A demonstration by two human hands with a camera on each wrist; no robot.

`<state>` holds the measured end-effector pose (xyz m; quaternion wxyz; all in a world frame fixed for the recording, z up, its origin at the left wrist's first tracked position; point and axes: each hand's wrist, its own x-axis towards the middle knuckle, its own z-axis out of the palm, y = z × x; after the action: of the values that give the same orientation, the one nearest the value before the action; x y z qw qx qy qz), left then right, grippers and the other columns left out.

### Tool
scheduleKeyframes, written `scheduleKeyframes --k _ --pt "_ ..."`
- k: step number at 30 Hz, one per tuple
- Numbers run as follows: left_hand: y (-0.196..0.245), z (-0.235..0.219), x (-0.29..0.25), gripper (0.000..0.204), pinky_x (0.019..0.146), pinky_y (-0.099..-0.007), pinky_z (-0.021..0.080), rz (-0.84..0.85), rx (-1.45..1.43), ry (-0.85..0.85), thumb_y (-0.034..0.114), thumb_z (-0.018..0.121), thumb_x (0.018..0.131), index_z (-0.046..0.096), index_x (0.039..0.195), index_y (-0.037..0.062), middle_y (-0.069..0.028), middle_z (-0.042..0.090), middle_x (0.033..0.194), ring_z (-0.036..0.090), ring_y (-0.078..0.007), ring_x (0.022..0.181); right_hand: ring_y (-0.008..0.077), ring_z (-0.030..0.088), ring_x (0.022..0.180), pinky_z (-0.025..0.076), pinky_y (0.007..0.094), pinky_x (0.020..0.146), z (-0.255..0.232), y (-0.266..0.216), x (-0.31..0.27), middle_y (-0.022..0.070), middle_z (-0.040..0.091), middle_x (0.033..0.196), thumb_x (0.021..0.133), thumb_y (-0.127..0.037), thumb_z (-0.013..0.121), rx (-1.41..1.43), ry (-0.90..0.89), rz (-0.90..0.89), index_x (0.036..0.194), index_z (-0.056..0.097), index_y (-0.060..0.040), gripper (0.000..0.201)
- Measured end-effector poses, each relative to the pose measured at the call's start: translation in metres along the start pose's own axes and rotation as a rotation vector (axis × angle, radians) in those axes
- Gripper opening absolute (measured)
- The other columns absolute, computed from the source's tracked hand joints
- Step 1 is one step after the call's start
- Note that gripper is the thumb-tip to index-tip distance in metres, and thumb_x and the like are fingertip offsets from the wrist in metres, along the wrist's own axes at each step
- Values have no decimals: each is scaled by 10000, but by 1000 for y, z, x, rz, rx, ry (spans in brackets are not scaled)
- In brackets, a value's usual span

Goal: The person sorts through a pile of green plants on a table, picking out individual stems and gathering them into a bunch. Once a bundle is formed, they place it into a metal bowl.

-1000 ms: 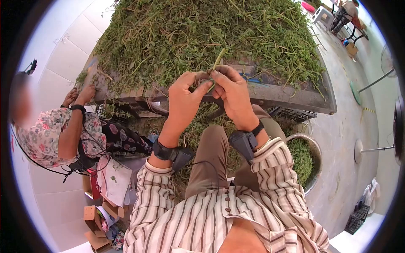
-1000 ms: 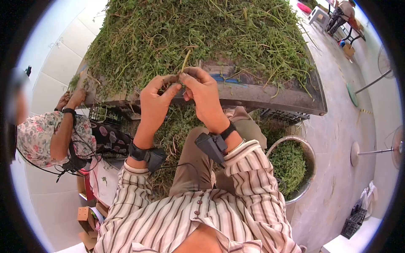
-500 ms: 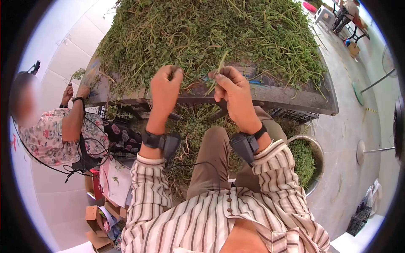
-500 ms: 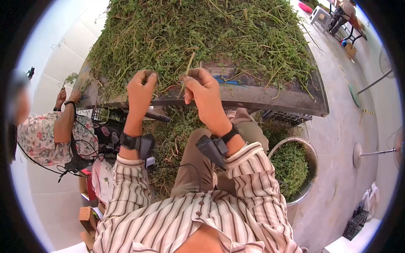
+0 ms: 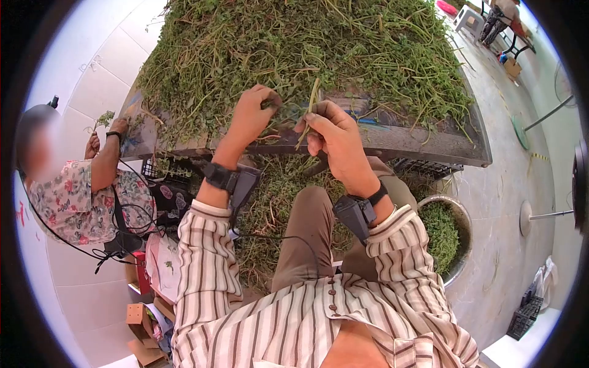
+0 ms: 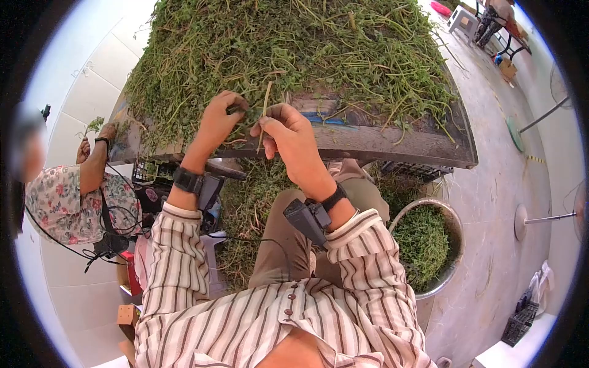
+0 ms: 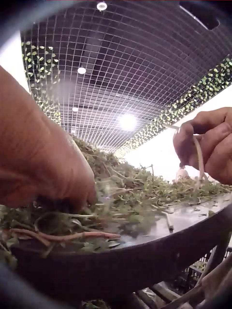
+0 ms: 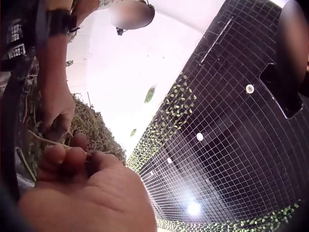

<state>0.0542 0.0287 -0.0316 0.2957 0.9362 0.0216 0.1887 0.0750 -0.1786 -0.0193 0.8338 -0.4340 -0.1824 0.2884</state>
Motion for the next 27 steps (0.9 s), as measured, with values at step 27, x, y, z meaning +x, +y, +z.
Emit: scheduleKeyframes --k 27 --pt "-1 -62 12 446 795 -242 435 -152 -508 504 111 615 838 485 1255 18 -83 656 939 575 -102 867 51 389 489 344 210 443 -5 2 -2 -7 488 652 933 -215 478 53 64 -63 876 534 -52 181"
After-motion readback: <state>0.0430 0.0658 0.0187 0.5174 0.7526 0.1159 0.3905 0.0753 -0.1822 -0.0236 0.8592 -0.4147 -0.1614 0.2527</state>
